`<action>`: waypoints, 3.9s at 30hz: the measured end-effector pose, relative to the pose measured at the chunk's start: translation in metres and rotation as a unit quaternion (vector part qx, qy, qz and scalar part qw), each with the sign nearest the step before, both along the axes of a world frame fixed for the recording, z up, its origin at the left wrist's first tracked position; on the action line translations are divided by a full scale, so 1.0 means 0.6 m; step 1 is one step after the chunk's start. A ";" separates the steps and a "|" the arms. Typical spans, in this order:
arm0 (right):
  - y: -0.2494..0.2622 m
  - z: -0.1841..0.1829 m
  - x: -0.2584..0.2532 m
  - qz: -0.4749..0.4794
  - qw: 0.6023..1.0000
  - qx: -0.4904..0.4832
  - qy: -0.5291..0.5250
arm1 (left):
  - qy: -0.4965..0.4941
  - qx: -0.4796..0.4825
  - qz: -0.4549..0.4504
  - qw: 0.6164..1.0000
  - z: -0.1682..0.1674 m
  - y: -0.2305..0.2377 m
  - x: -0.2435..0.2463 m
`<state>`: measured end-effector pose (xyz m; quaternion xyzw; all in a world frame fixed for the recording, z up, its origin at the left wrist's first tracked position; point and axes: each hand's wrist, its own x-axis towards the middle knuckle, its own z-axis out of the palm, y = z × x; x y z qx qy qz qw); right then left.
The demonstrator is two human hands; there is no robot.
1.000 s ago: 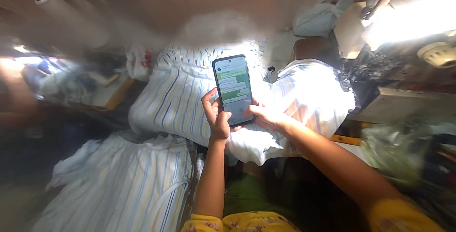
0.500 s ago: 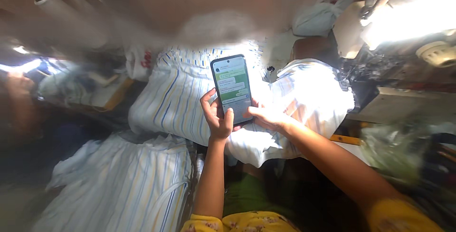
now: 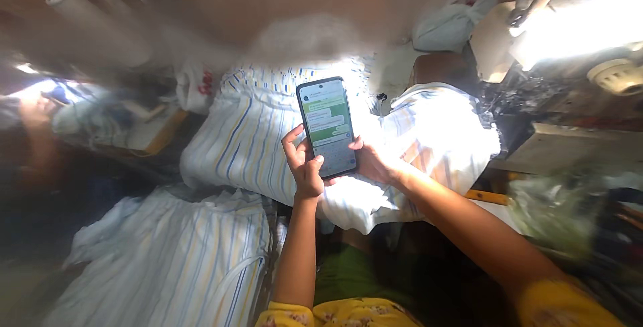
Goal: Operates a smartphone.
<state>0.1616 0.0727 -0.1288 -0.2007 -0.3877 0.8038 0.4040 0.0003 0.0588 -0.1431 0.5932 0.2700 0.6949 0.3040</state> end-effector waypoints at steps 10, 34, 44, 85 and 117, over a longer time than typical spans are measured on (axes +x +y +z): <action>0.001 0.008 -0.004 -0.001 1.000 -0.029 -0.002 | -0.003 0.005 0.004 1.000 -0.002 0.002 -0.001; -0.009 0.018 -0.001 -0.021 0.998 0.040 -0.050 | -0.055 -0.021 -0.049 0.997 0.000 0.004 0.000; -0.008 0.018 -0.002 -0.023 0.999 0.024 -0.040 | -0.022 -0.049 0.007 0.999 0.011 -0.003 0.008; 0.001 0.000 0.001 0.000 0.999 -0.002 0.035 | -0.035 -0.017 -0.028 0.999 0.006 -0.004 0.004; -0.003 0.006 0.007 0.030 0.990 0.112 -0.083 | -0.046 -0.025 -0.007 0.999 0.004 -0.002 0.004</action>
